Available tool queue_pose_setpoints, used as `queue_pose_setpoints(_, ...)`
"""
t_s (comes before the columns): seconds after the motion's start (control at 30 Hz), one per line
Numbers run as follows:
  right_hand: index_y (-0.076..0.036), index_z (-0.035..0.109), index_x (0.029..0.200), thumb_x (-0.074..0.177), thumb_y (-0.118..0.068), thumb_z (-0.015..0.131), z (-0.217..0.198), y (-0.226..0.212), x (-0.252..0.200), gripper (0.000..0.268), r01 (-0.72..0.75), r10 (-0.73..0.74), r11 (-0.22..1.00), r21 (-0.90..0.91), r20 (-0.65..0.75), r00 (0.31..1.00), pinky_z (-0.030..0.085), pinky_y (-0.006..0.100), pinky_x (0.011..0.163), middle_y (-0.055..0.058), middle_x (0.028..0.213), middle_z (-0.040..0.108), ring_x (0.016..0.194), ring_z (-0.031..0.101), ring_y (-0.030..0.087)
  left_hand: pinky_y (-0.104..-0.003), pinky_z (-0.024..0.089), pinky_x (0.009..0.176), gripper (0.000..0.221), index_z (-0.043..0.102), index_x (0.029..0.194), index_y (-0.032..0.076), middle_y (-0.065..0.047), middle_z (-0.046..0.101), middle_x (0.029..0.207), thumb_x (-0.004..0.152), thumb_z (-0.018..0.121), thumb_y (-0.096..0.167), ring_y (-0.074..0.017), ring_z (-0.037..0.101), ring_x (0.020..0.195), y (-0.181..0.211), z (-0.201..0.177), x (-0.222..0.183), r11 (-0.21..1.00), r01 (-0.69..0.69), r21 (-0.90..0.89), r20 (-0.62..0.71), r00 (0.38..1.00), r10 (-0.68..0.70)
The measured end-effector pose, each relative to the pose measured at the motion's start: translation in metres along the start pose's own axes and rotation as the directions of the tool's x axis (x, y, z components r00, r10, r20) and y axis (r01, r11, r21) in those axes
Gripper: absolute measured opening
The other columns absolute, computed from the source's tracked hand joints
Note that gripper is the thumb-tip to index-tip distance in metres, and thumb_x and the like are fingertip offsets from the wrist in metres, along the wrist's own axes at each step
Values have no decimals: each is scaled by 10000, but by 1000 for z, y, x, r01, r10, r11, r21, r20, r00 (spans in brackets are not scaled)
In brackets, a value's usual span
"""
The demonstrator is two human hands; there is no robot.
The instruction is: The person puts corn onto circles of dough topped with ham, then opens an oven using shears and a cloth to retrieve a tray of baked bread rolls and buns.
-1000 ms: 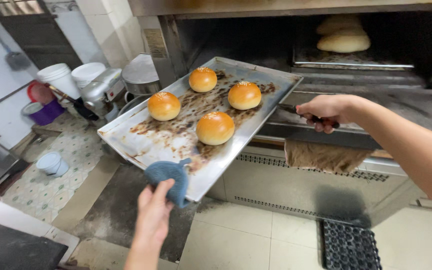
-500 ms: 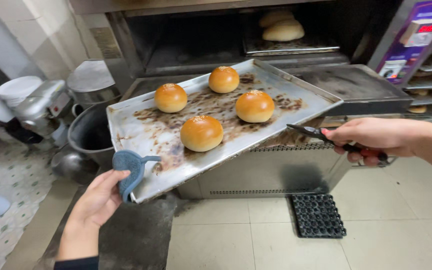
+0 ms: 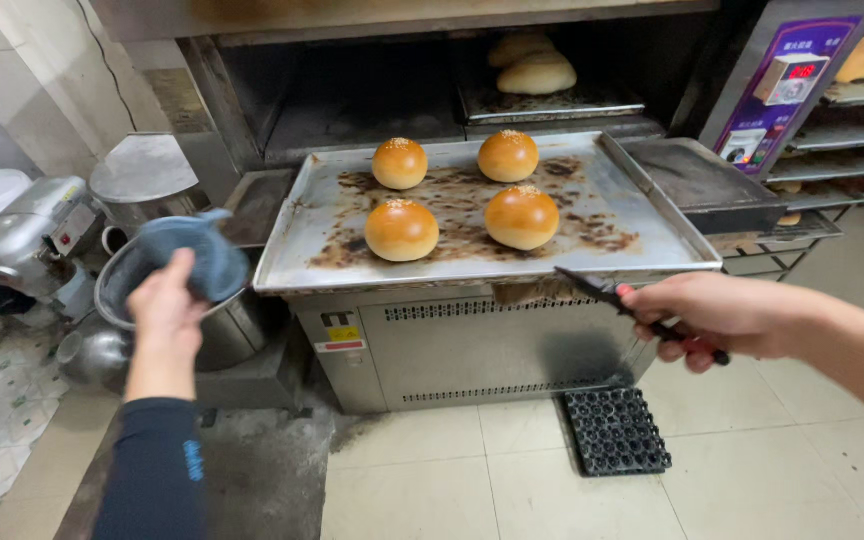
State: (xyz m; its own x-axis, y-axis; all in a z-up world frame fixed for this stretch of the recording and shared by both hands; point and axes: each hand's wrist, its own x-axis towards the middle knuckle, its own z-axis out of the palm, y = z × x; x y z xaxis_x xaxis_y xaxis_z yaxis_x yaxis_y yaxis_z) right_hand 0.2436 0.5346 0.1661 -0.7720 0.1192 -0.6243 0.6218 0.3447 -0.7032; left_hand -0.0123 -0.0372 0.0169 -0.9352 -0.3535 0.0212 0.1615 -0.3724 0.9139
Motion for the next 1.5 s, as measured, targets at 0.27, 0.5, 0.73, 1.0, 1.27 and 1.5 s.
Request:
queue_pose_setpoints(0.27,-83,506,834,1016,-493,561,52,-22,37,453,51,-48,998,-32,75,996,378,334,455,42,782,486,574,491,154,-403,611,915,239,644,1180,45,-82,711,1194,991,658,191,-204,718,1076,14,4,-91,981,-45,-188,37,998,53)
queue_pose_setpoints(0.5,-93,484,805,997,-479,496,76,-66,43,432,103,-85,991,-86,190,978,596,364,588,76,896,652,782,723,221,-435,594,878,307,649,1195,0,-107,709,1167,955,597,184,-219,694,1033,-58,103,-202,937,267,-227,301,934,-193)
queue_pose_setpoints(0.73,-79,682,860,944,-528,581,-19,-67,18,468,143,-114,953,-266,121,986,576,352,619,63,901,713,835,720,188,-428,561,915,330,634,1213,19,-97,705,1173,980,575,245,-206,666,1073,-127,188,-269,870,420,-258,396,867,-302)
queue_pose_setpoints(1.0,-27,528,771,1006,-500,541,-170,-13,67,528,77,-92,978,-191,-70,993,537,343,573,119,850,717,787,670,200,-424,535,1022,309,598,1249,70,-41,674,1197,992,570,239,-177,648,1143,-149,286,-311,870,396,-293,444,862,-243)
queue_pose_setpoints(1.27,-116,376,689,992,-498,530,-213,4,150,511,45,-33,997,-69,167,985,315,312,429,55,631,492,517,405,155,-415,525,1014,334,606,1274,37,-39,673,1235,969,627,172,-168,655,1137,-138,304,-316,935,308,-179,370,901,-226)
queue_pose_setpoints(1.5,-85,457,734,1010,-472,511,-204,6,141,479,101,-88,973,-206,68,994,261,311,445,44,622,451,501,341,138,-400,560,971,319,638,1231,9,-83,719,1168,976,615,199,-190,701,1058,-125,301,-316,956,293,-8,287,917,-278)
